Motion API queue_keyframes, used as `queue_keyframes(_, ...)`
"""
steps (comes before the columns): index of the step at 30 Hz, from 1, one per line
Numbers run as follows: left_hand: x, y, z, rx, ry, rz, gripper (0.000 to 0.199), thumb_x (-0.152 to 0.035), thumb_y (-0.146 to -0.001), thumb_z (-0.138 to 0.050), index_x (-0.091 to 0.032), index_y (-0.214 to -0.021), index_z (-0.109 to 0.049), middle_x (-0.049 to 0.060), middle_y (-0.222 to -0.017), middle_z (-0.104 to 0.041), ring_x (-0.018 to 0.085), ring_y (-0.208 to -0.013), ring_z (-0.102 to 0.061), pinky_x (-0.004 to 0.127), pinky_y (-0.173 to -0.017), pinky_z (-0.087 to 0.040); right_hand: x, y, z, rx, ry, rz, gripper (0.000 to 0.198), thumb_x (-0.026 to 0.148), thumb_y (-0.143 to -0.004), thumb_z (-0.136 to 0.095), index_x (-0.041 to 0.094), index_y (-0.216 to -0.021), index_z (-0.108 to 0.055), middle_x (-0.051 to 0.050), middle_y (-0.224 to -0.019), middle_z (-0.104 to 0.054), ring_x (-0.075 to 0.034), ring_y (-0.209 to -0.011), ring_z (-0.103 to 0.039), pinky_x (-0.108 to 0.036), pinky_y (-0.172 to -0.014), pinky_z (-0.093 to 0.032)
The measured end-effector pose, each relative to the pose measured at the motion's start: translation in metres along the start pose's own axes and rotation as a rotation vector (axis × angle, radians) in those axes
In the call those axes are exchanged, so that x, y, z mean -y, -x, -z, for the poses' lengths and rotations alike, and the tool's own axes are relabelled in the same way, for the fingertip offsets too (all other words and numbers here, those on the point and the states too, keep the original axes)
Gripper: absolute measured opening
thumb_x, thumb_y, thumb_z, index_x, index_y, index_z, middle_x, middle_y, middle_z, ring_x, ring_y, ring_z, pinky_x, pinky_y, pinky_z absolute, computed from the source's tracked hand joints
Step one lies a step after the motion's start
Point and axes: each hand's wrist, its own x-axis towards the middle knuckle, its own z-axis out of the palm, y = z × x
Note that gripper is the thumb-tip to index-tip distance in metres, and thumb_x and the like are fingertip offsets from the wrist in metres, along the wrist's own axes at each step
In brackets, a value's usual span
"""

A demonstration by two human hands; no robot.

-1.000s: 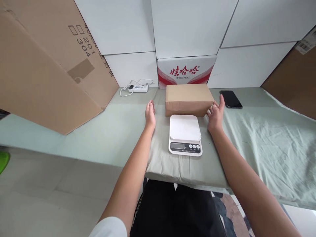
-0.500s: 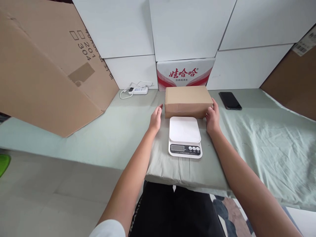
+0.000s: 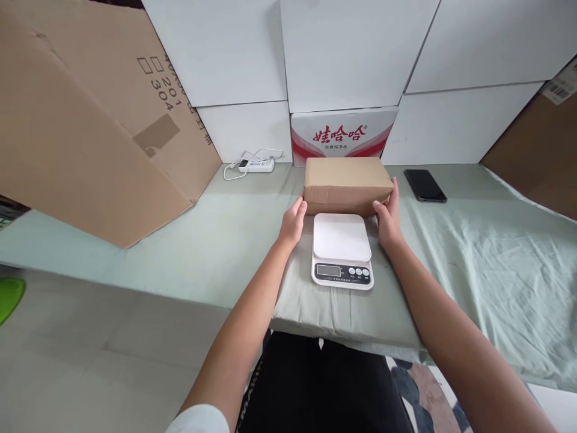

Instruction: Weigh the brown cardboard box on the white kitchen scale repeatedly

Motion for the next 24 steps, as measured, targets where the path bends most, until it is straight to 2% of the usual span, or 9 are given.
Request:
queue_keyframes(3, -0.016, 0.004, 0.004, -0.01, -0.054, -0.031, 0.096, -0.091, -0.102, -0.041, -0.019, -0.16, -0.066, 0.016, -0.172, -0.065, 0.037, -0.169, -0.052, 0.053, -0.142, -0.041, 0.009, 0.004, -0.003, 0.0, 0.033, 0.09, 0.114, 0.079, -0.087, -0.066, 0.039, -0.181, -0.015, -0.006, -0.19, -0.033, -0.036, -0.179, -0.03, -0.067, -0.149, -0.02)
queue_keyframes(9, -0.032, 0.022, 0.007, -0.036, 0.053, -0.137, 0.095, -0.089, -0.1, -0.049, -0.019, -0.162, -0.065, 0.017, -0.162, -0.073, 0.039, -0.158, -0.064, 0.053, -0.136, -0.049, 0.054, 0.025, -0.003, -0.052, 0.108, 0.276, 0.105, 0.081, -0.094, -0.062, 0.039, -0.181, -0.019, -0.009, -0.186, -0.038, -0.038, -0.18, -0.028, -0.068, -0.147, -0.026)
queue_keyframes(13, -0.035, 0.057, 0.014, -0.031, 0.147, -0.135, 0.087, -0.082, -0.103, -0.056, -0.018, -0.161, -0.065, 0.019, -0.165, -0.07, 0.039, -0.161, -0.062, 0.053, -0.137, -0.05, 0.073, 0.071, 0.011, -0.052, 0.144, 0.259, 0.096, 0.078, -0.098, -0.062, 0.041, -0.179, -0.024, -0.01, -0.185, -0.039, -0.04, -0.176, -0.036, -0.071, -0.143, -0.034)
queue_keyframes(17, -0.035, 0.095, 0.021, -0.016, 0.14, -0.075, 0.09, -0.086, -0.102, -0.052, -0.015, -0.155, -0.07, 0.023, -0.161, -0.072, 0.041, -0.157, -0.066, 0.057, -0.134, -0.053, 0.076, 0.112, 0.024, -0.069, 0.17, 0.196, 0.095, 0.075, -0.097, -0.066, 0.039, -0.176, -0.028, -0.014, -0.178, -0.047, -0.043, -0.165, -0.05, -0.074, -0.135, -0.043)
queue_keyframes(20, -0.035, 0.111, 0.023, -0.033, 0.134, -0.044, 0.091, -0.087, -0.102, -0.047, -0.016, -0.152, -0.072, 0.023, -0.162, -0.071, 0.041, -0.157, -0.065, 0.058, -0.134, -0.054, 0.078, 0.122, 0.025, -0.077, 0.176, 0.183, 0.092, 0.074, -0.097, -0.066, 0.036, -0.173, -0.032, -0.017, -0.17, -0.054, -0.043, -0.159, -0.055, -0.073, -0.13, -0.047)
queue_keyframes(24, -0.038, 0.117, 0.022, -0.036, 0.137, -0.034, 0.091, -0.089, -0.102, -0.047, -0.016, -0.151, -0.072, 0.023, -0.161, -0.072, 0.042, -0.156, -0.067, 0.059, -0.132, -0.055, 0.079, 0.12, 0.025, -0.13, 0.187, 0.204, 0.084, 0.072, -0.099, -0.064, 0.036, -0.169, -0.039, -0.016, -0.164, -0.057, -0.043, -0.151, -0.061, -0.072, -0.125, -0.051)
